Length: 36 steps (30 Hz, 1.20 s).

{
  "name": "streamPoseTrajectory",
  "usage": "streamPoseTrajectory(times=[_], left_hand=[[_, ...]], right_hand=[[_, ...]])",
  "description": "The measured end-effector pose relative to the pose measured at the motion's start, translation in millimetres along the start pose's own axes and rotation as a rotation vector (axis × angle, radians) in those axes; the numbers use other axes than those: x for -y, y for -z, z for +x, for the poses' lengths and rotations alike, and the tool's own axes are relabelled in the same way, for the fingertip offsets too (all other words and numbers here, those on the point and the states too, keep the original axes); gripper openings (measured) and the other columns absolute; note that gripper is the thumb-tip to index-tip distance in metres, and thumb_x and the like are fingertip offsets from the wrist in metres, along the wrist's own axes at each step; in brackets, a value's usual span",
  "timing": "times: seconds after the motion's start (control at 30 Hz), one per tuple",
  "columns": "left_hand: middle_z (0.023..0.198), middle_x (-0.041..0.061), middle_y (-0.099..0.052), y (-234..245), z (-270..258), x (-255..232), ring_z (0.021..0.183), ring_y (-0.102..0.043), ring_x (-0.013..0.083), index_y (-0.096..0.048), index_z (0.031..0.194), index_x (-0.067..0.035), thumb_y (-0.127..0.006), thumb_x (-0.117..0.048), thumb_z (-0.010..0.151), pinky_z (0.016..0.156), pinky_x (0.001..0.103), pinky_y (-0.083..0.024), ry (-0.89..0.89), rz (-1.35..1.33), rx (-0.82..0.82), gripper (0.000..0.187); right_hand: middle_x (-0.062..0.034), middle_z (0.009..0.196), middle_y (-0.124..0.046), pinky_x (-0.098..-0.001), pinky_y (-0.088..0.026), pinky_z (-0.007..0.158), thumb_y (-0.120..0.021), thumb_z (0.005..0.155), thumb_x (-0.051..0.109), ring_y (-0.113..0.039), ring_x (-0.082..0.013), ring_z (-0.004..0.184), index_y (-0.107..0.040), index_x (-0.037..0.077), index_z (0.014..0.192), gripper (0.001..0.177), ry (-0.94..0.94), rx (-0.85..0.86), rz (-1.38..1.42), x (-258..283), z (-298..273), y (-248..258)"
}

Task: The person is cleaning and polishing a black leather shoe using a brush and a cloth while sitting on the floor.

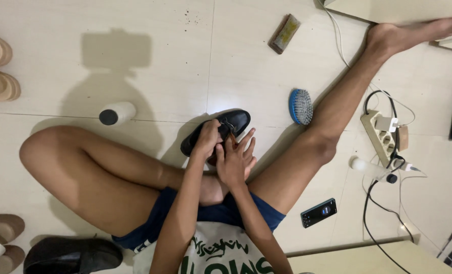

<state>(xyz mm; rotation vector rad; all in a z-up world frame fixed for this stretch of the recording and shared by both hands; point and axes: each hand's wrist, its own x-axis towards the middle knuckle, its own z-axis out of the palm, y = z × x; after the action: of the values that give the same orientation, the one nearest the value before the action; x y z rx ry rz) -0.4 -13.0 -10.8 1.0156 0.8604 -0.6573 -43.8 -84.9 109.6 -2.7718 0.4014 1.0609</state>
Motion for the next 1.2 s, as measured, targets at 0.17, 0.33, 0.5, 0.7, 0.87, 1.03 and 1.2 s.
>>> streamPoseTrajectory(times=[0.17,0.33,0.5,0.7,0.87,1.03,1.2], left_hand=[[0.117,0.022,-0.042,1,6,-1,0.105,-0.054,0.0382,-0.048,0.127,0.005,-0.058,-0.036,0.092,0.088,0.049,-0.057,0.007,-0.093,-0.029,0.055],[0.116,0.019,-0.038,1,14,5,0.102,-0.051,0.0373,-0.05,0.124,0.004,-0.058,-0.037,0.092,0.083,0.05,-0.056,-0.002,-0.138,-0.03,0.052],[0.112,0.016,-0.039,-4,4,-4,0.094,-0.05,0.031,-0.053,0.118,0.004,-0.058,-0.037,0.091,0.081,0.049,-0.056,-0.019,-0.124,-0.041,0.05],[0.109,0.016,-0.041,-6,-6,-4,0.092,-0.051,0.0287,-0.053,0.115,0.006,-0.056,-0.035,0.093,0.075,0.039,-0.059,-0.02,-0.087,-0.075,0.047],[0.081,0.004,-0.042,-8,-13,-11,0.065,-0.048,0.0161,-0.06,0.106,0.004,-0.053,-0.032,0.092,0.057,0.028,-0.05,-0.007,-0.11,-0.081,0.04],[0.077,0.006,-0.048,-4,0,-3,0.06,-0.05,0.0181,-0.061,0.1,0.0,-0.055,-0.04,0.091,0.05,0.035,-0.048,0.015,-0.071,-0.12,0.041],[0.078,0.008,-0.05,-5,-7,-4,0.063,-0.05,0.0182,-0.062,0.101,-0.001,-0.056,-0.042,0.089,0.053,0.036,-0.046,-0.009,-0.019,-0.126,0.043]], right_hand=[[-0.0078,0.169,0.029,-0.0769,-0.017,0.11,-0.037,0.106,0.057,0.014,-0.0396,0.157,-0.042,0.036,0.155,0.054,0.061,-0.066,0.156,-5,1,-2],[-0.012,0.172,0.016,-0.0768,-0.018,0.106,-0.044,0.105,0.055,0.003,-0.0441,0.156,-0.047,0.036,0.153,0.052,0.203,-0.197,0.173,-20,-5,-18],[-0.0159,0.172,0.016,-0.0754,-0.015,0.107,-0.052,0.104,0.05,0.008,-0.0508,0.154,-0.049,0.032,0.154,0.053,0.322,-0.262,0.248,-23,-8,-13],[-0.0196,0.171,0.014,-0.0689,-0.014,0.115,-0.035,0.106,0.058,0.009,-0.0515,0.153,-0.058,0.027,0.144,0.055,0.148,-0.292,0.096,-2,9,-7],[-0.0204,0.168,0.023,-0.0689,-0.01,0.116,-0.037,0.107,0.052,0.017,-0.0499,0.153,-0.056,0.021,0.146,0.053,0.06,-0.186,0.181,11,16,3],[-0.0146,0.17,0.021,-0.0766,-0.011,0.11,-0.04,0.106,0.052,0.011,-0.0492,0.154,-0.051,0.027,0.152,0.053,0.141,-0.189,0.232,7,-13,1],[-0.0149,0.171,0.017,-0.0785,-0.008,0.108,-0.035,0.108,0.052,0.008,-0.0485,0.155,-0.05,0.028,0.152,0.052,0.138,-0.266,0.162,6,-3,-18]])
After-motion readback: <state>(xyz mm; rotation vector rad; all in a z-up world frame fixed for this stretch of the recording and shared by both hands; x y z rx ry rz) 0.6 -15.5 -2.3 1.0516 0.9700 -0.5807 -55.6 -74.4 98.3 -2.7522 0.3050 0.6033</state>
